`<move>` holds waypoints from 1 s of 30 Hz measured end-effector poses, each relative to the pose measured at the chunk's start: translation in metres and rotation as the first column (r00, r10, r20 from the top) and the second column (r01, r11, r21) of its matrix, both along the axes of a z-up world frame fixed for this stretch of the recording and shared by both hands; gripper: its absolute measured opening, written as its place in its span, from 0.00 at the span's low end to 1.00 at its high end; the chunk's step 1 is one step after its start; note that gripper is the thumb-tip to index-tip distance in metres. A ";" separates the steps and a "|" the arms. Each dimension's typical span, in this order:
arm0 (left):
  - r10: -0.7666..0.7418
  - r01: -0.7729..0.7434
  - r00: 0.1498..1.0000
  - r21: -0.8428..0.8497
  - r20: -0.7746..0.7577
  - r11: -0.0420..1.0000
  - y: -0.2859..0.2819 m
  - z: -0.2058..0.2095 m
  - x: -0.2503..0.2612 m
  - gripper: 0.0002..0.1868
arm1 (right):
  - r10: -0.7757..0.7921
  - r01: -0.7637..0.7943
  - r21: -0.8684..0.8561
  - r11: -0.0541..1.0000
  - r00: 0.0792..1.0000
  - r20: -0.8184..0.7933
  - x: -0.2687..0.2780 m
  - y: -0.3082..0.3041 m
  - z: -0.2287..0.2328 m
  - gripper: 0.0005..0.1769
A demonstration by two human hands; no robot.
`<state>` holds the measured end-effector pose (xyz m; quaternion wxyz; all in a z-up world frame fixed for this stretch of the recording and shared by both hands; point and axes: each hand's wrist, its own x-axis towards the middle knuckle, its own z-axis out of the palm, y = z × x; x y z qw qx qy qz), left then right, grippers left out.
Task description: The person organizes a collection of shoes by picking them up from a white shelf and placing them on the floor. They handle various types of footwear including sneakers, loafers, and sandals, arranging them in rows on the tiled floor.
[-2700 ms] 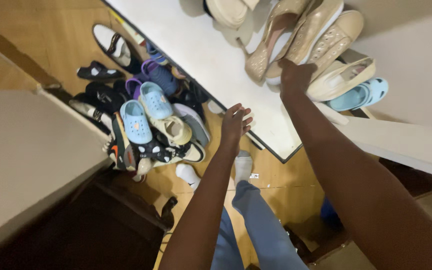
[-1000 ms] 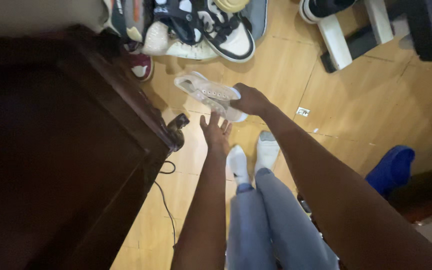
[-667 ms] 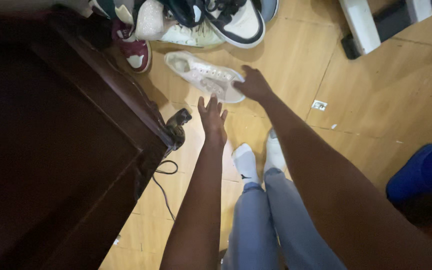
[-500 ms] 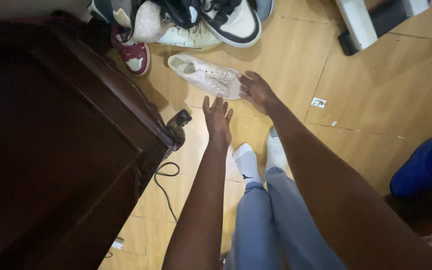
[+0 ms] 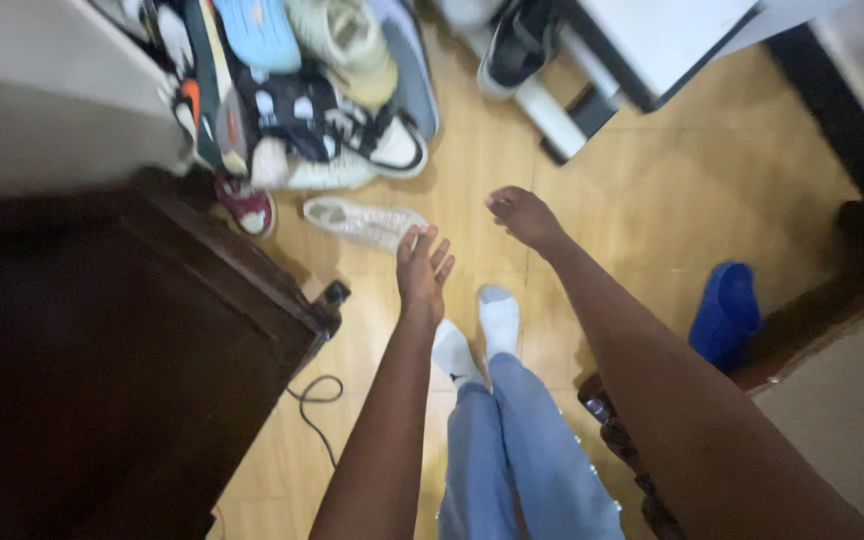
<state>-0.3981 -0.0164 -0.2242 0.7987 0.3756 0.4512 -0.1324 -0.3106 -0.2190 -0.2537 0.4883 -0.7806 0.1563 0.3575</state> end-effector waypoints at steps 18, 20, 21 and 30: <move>-0.213 0.242 0.961 -0.160 0.179 0.957 -0.128 0.206 0.122 0.27 | -0.055 0.107 -0.187 0.976 0.963 0.266 0.055 -0.134 0.224 0.22; -0.229 0.253 0.960 -0.145 0.163 0.957 -0.134 0.205 0.136 0.26 | 0.084 0.028 -0.254 0.967 0.905 0.417 0.069 -0.133 0.222 0.22; -0.225 0.252 0.958 -0.143 0.179 0.957 -0.135 0.203 0.150 0.26 | 0.155 -0.007 -0.294 0.956 0.862 0.483 0.079 -0.133 0.220 0.21; -0.206 0.227 0.965 -0.122 0.165 0.966 -0.138 0.169 0.239 0.27 | -0.423 0.446 0.023 0.895 0.831 0.362 0.219 -0.120 0.190 0.28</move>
